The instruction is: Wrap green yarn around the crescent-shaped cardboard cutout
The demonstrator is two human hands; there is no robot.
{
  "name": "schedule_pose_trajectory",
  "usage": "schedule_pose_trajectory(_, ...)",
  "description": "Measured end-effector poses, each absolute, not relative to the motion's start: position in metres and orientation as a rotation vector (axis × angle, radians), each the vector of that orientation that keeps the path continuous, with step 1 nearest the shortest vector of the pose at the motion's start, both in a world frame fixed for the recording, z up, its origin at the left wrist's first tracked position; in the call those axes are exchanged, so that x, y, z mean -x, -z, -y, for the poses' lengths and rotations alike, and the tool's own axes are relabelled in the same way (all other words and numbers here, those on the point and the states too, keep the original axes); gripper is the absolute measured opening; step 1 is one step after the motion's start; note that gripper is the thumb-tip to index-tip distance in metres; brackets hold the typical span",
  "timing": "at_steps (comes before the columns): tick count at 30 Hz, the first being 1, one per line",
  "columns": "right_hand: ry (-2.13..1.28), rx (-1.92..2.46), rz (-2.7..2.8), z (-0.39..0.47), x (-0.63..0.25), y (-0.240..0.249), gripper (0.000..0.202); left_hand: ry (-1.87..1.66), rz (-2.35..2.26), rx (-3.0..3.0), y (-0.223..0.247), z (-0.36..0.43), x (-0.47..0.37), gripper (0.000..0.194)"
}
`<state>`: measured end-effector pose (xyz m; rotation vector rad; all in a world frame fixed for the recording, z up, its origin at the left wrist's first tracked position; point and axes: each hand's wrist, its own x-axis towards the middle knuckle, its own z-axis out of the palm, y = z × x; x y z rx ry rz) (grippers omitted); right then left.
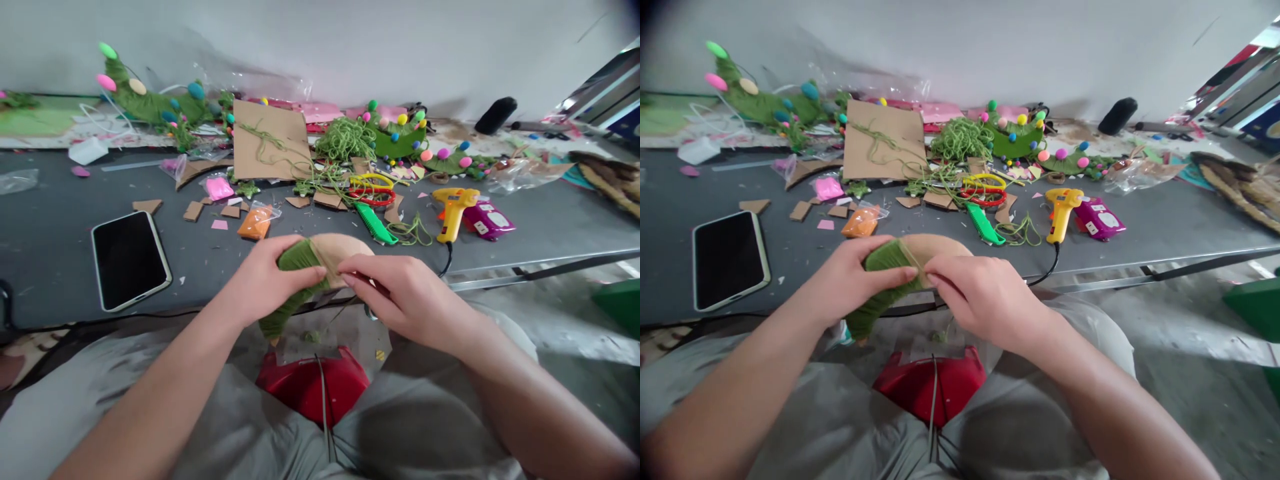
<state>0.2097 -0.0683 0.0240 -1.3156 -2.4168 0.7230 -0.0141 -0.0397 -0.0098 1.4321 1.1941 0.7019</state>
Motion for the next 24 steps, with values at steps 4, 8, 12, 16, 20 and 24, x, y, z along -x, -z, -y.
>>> schedule_pose_trajectory(4,-0.753,1.424,2.359,0.072,-0.208,-0.021,0.022,-0.975,-1.337,-1.408,0.004,0.036,0.023,0.038)
schedule_pose_trajectory(8,-0.796,1.451,2.267,0.07,-0.209,-0.019,0.02,-1.156,-1.334,-1.339,0.003,0.035,0.026,0.039)
schedule_pose_trajectory(12,-0.855,1.369,2.207,0.068,-0.206,-0.014,0.019,-1.202,-1.308,-1.266,0.004,0.036,0.026,0.04)
schedule_pose_trajectory(16,-0.893,1.328,2.146,0.07,-0.201,-0.005,0.021,-1.257,-1.23,-1.197,0.004,0.036,0.023,0.037)
schedule_pose_trajectory(20,-0.902,1.304,2.065,0.07,-0.2,0.0,0.022,-1.254,-1.127,-1.132,0.002,0.036,0.021,0.035)
schedule_pose_trajectory(24,-0.936,1.279,2.043,0.069,-0.201,0.002,0.022,-1.247,-1.08,-1.087,0.003,0.036,0.02,0.034)
